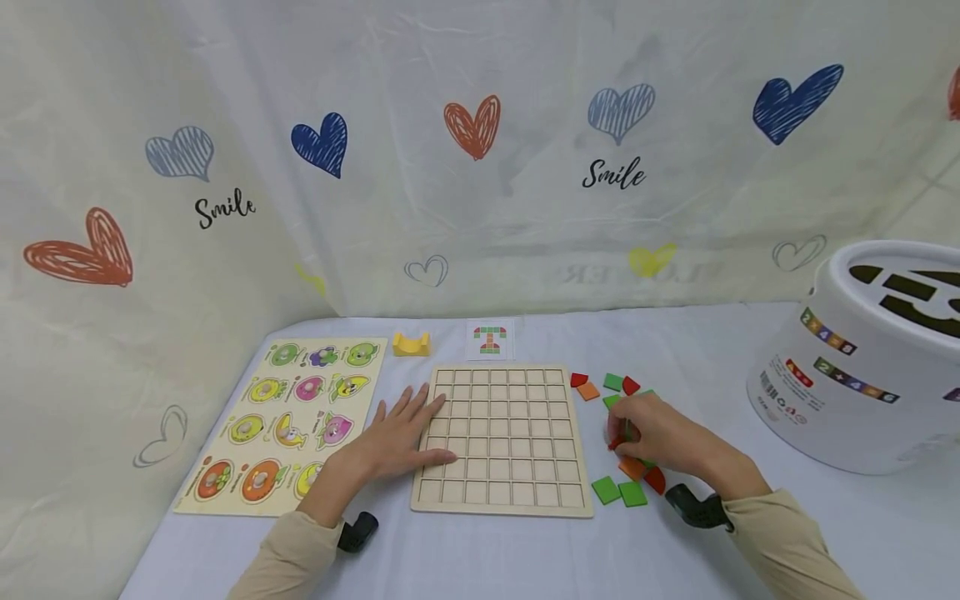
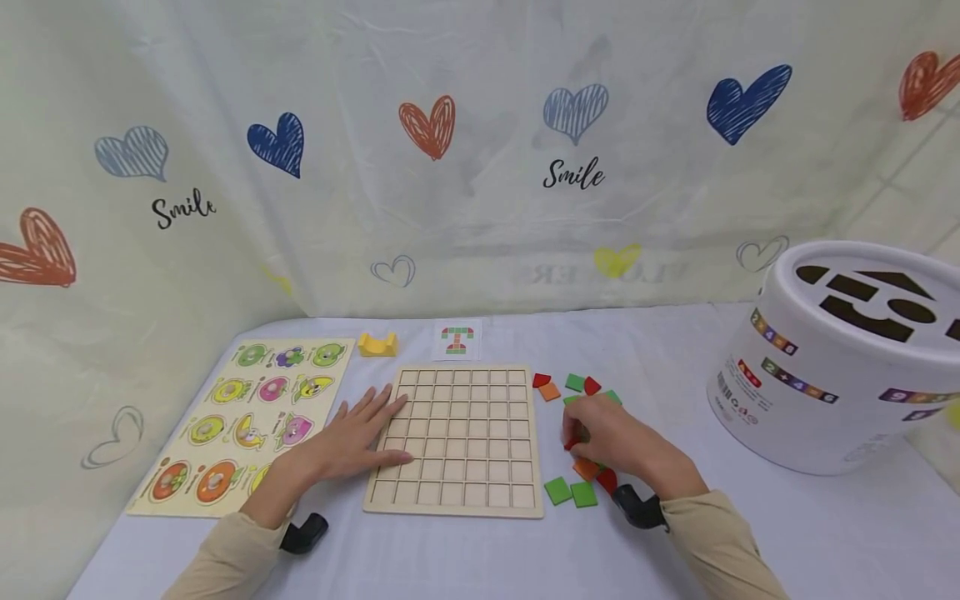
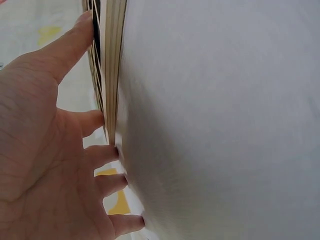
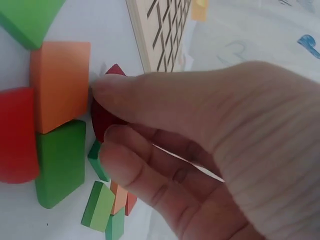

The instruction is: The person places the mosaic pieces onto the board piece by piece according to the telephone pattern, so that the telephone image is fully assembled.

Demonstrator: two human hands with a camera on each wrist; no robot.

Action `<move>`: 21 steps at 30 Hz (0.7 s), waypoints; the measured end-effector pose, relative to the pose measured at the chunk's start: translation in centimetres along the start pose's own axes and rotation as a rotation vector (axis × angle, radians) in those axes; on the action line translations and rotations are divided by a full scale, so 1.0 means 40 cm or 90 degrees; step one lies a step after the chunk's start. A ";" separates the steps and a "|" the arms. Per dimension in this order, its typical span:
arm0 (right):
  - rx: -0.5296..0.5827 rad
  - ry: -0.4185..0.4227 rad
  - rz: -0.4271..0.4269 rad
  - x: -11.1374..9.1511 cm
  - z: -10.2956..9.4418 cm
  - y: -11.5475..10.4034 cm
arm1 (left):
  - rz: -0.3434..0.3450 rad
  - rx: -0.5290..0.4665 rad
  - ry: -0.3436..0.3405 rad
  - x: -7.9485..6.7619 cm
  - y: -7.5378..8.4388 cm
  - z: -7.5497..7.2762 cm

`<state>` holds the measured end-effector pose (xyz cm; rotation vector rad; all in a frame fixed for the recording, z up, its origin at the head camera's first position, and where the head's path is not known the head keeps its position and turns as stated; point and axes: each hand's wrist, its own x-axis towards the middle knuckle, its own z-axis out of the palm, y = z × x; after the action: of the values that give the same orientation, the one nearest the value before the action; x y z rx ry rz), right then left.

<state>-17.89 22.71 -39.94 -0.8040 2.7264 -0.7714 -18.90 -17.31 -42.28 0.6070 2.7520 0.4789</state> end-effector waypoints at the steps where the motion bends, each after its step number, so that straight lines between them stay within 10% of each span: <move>1: 0.005 0.000 -0.001 0.000 0.001 -0.001 | -0.001 0.002 -0.001 0.000 0.000 0.001; 21: -0.003 0.094 -0.081 0.047 -0.018 -0.036 | 0.000 -0.004 -0.001 0.000 -0.001 0.004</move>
<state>-19.06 20.95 -38.64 -0.9666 2.8274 -0.8844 -18.86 -17.30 -42.44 0.6053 2.7483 0.4864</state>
